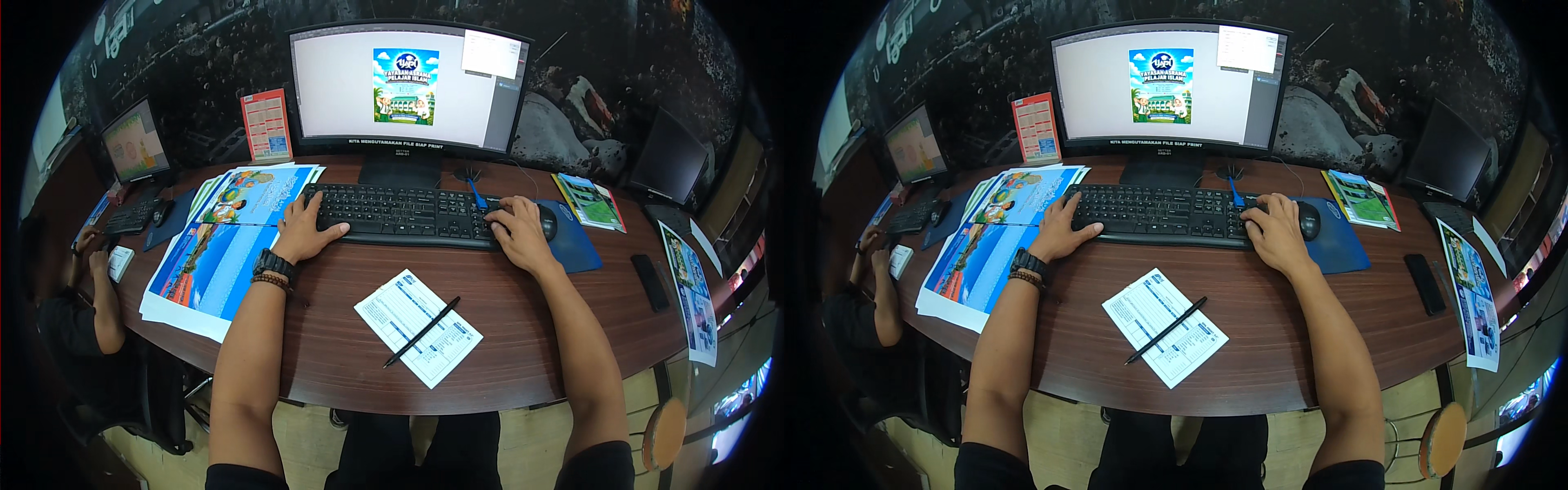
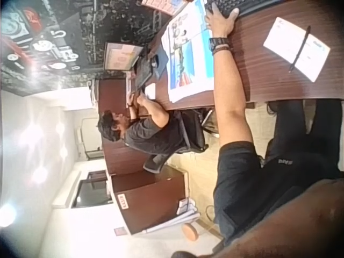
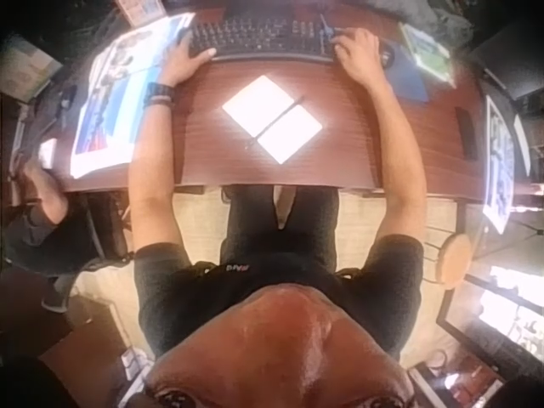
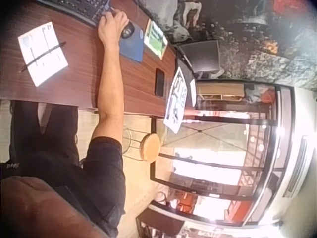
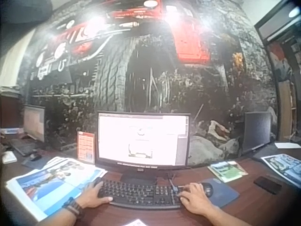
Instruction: Editing a digital flyer design on a computer and checking physical prints.
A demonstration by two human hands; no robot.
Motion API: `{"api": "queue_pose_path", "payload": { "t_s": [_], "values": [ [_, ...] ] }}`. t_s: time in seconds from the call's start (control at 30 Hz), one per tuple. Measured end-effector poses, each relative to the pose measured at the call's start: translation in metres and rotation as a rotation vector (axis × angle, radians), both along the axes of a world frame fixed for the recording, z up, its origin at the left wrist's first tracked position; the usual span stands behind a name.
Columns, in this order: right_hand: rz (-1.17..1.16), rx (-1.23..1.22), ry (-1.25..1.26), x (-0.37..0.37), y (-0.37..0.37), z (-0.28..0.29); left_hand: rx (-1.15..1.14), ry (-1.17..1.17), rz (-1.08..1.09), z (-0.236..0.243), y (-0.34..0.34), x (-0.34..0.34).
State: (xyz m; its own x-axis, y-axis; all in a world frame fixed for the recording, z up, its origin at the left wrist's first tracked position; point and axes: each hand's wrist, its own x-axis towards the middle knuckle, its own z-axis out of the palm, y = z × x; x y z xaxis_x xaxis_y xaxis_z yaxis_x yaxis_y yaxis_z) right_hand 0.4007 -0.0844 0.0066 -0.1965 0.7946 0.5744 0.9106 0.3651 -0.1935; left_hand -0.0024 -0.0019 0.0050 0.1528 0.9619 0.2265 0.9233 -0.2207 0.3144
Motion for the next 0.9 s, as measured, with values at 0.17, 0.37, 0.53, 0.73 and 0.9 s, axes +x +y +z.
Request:
{"api": "queue_pose_path", "payload": {
  "t_s": [0.17,0.37,0.53,0.73,0.9],
  "values": [
    [-0.052,0.047,-0.005,-0.002,0.002,-0.005,0.009,0.007,0.002,0.000,0.001,-0.001],
    [0.016,0.059,0.050,-0.002,0.001,-0.001,0.002,-0.002,-0.021,0.003,0.000,0.000],
    [0.059,0.005,0.036,-0.008,-0.003,0.001,-0.013,-0.004,-0.027,0.003,0.003,-0.001],
    [0.020,-0.004,0.015,-0.010,0.000,0.001,0.016,-0.018,-0.018,-0.001,0.002,-0.003],
    [-0.045,0.010,-0.033,-0.004,0.004,-0.004,0.013,-0.009,-0.010,-0.001,0.002,0.000]
  ]
}}
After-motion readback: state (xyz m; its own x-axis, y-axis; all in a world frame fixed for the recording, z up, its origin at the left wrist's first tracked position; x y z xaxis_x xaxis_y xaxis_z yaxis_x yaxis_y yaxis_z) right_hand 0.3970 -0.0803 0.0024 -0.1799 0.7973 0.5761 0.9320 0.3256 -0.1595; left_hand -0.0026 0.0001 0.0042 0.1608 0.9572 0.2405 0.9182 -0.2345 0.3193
